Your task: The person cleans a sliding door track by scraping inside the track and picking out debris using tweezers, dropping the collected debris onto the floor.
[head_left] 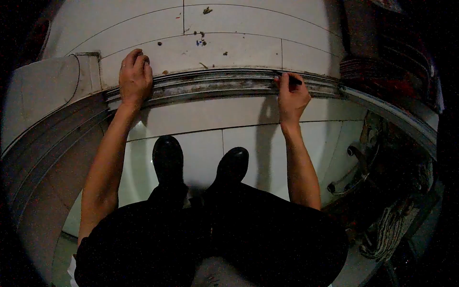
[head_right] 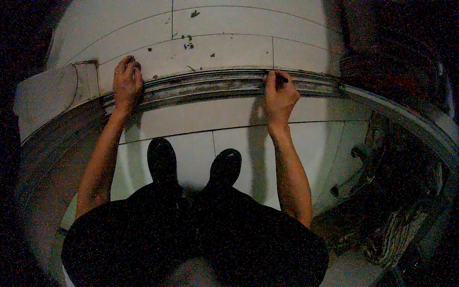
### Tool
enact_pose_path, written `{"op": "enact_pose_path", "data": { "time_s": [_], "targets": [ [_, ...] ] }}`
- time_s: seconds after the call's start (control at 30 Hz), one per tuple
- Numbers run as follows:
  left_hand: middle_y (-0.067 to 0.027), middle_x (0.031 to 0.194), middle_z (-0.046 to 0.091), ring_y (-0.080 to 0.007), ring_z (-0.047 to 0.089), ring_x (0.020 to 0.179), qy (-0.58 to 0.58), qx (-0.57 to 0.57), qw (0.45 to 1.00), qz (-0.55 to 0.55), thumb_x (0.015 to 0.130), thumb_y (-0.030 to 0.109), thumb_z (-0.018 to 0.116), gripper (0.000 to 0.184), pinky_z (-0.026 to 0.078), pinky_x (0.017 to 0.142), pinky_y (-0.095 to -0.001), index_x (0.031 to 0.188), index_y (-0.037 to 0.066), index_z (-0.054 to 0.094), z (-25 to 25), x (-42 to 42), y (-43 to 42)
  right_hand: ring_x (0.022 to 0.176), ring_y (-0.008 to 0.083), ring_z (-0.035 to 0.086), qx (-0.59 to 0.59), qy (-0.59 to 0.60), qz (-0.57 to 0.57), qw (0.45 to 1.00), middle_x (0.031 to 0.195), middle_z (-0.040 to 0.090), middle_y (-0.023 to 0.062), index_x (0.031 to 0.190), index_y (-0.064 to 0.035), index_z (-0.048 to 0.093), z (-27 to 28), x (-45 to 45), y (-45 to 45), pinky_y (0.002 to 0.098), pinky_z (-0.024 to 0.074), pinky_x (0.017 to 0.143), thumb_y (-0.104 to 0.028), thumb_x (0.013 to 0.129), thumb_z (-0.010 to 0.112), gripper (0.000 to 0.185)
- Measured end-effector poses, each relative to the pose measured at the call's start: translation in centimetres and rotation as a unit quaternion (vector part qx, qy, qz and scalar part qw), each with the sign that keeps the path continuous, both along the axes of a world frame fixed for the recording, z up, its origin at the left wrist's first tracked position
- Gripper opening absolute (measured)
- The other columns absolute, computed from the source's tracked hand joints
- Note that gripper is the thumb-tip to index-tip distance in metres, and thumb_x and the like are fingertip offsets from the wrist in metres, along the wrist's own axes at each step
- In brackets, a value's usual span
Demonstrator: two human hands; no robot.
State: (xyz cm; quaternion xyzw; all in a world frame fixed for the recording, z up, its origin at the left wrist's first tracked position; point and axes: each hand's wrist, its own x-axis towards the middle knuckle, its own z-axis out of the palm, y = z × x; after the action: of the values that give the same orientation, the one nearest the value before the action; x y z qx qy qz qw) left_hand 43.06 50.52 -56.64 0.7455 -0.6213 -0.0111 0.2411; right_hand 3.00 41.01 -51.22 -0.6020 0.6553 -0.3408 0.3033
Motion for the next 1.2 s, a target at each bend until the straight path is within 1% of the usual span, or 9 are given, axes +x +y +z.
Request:
{"op": "enact_pose_path", "data": {
  "time_s": [0.2, 0.3, 0.4, 0.5, 0.63, 0.77, 0.87, 0.97, 1.2],
  "targets": [
    [-0.0186, 0.125, 0.063, -0.0395, 0.060, 0.113, 0.012, 0.000, 1.000, 0.004, 0.089, 0.010, 0.061, 0.017, 0.050, 0.098, -0.0473, 0.102, 0.002, 0.068, 0.0, -0.1, 0.0, 0.079, 0.0156, 0.073, 0.005, 0.044, 0.017, 0.999, 0.085, 0.078, 0.0099, 0.100, 0.0031, 0.071, 1.0, 0.9, -0.2, 0.0310, 0.0571, 0.074, -0.021, 0.100, 0.066, 0.025],
    [-0.0182, 0.126, 0.063, -0.0396, 0.060, 0.114, 0.006, 0.008, 1.000, 0.010, 0.089, 0.010, 0.061, 0.017, 0.050, 0.098, -0.0475, 0.102, 0.001, 0.067, 0.1, -0.2, -0.1, 0.081, 0.0170, 0.074, 0.001, -0.028, -0.003, 1.000, 0.088, 0.077, 0.0105, 0.102, 0.0030, 0.070, 1.4, 0.6, -0.3, 0.0303, 0.0577, 0.076, -0.017, 0.101, 0.065, 0.021],
    [-0.0179, 0.126, 0.063, -0.0390, 0.059, 0.115, 0.008, -0.008, 1.000, 0.005, 0.089, 0.010, 0.061, 0.017, 0.049, 0.099, -0.0473, 0.102, 0.001, 0.067, -0.1, -0.1, 0.0, 0.084, 0.0192, 0.074, -0.005, -0.191, -0.028, 0.981, 0.094, 0.076, 0.0122, 0.106, 0.0029, 0.068, 3.3, 0.4, -0.9, 0.0301, 0.0582, 0.079, -0.013, 0.102, 0.065, 0.016],
    [-0.0177, 0.126, 0.063, -0.0388, 0.059, 0.116, -0.006, -0.002, 1.000, 0.007, 0.089, 0.010, 0.060, 0.017, 0.049, 0.100, -0.0472, 0.102, 0.002, 0.067, -0.3, 0.0, -0.1, 0.089, 0.0212, 0.074, 0.009, -0.213, 0.025, 0.977, 0.099, 0.074, 0.0135, 0.110, 0.0030, 0.067, 3.8, -0.3, -2.6, 0.0303, 0.0582, 0.082, -0.010, 0.101, 0.065, 0.015],
    [-0.0182, 0.126, 0.063, -0.0392, 0.059, 0.116, -0.007, -0.003, 1.000, 0.025, 0.089, 0.010, 0.060, 0.017, 0.048, 0.100, -0.0475, 0.102, 0.002, 0.067, -0.4, -0.1, -0.3, 0.094, 0.0204, 0.074, -0.019, -0.162, 0.004, 0.987, 0.099, 0.074, 0.0120, 0.108, 0.0040, 0.066, 4.2, -1.7, -3.0, 0.0302, 0.0577, 0.084, -0.011, 0.101, 0.067, 0.017],
    [-0.0187, 0.125, 0.064, -0.0392, 0.059, 0.116, -0.011, -0.002, 1.000, 0.015, 0.089, 0.010, 0.060, 0.017, 0.048, 0.100, -0.0476, 0.101, 0.002, 0.068, 0.1, -0.2, -0.1, 0.090, 0.0203, 0.074, -0.030, -0.193, -0.024, 0.980, 0.100, 0.075, 0.0120, 0.108, 0.0044, 0.067, 3.3, -3.8, -3.5, 0.0305, 0.0589, 0.080, -0.012, 0.100, 0.068, 0.018],
    [-0.0189, 0.125, 0.063, -0.0389, 0.060, 0.116, -0.022, -0.003, 1.000, 0.022, 0.089, 0.010, 0.060, 0.016, 0.048, 0.100, -0.0473, 0.100, 0.002, 0.068, 0.1, -0.2, -0.1, 0.087, 0.0206, 0.075, 0.011, -0.131, -0.075, 0.988, 0.097, 0.075, 0.0125, 0.102, 0.0056, 0.067, 2.4, -6.4, -3.9, 0.0308, 0.0591, 0.078, -0.011, 0.099, 0.068, 0.017],
    [-0.0191, 0.125, 0.063, -0.0388, 0.060, 0.116, -0.028, 0.005, 0.999, 0.022, 0.089, 0.010, 0.060, 0.016, 0.048, 0.100, -0.0473, 0.100, 0.002, 0.068, -0.1, -0.1, 0.0, 0.086, 0.0214, 0.075, 0.005, -0.169, -0.091, 0.981, 0.095, 0.074, 0.0166, 0.104, 0.0070, 0.066, 0.7, -7.7, -2.9, 0.0325, 0.0613, 0.081, -0.014, 0.101, 0.066, 0.022],
    [-0.0187, 0.126, 0.063, -0.0379, 0.059, 0.116, -0.013, 0.014, 0.999, 0.027, 0.090, 0.010, 0.058, 0.017, 0.048, 0.100, -0.0474, 0.102, 0.001, 0.067, 0.4, -0.6, 0.0, 0.089, 0.0220, 0.074, -0.005, -0.149, -0.116, 0.982, 0.096, 0.074, 0.0169, 0.103, 0.0066, 0.065, -1.6, -9.2, -3.0, 0.0319, 0.0613, 0.081, -0.015, 0.102, 0.066, 0.021]
  ]
}}
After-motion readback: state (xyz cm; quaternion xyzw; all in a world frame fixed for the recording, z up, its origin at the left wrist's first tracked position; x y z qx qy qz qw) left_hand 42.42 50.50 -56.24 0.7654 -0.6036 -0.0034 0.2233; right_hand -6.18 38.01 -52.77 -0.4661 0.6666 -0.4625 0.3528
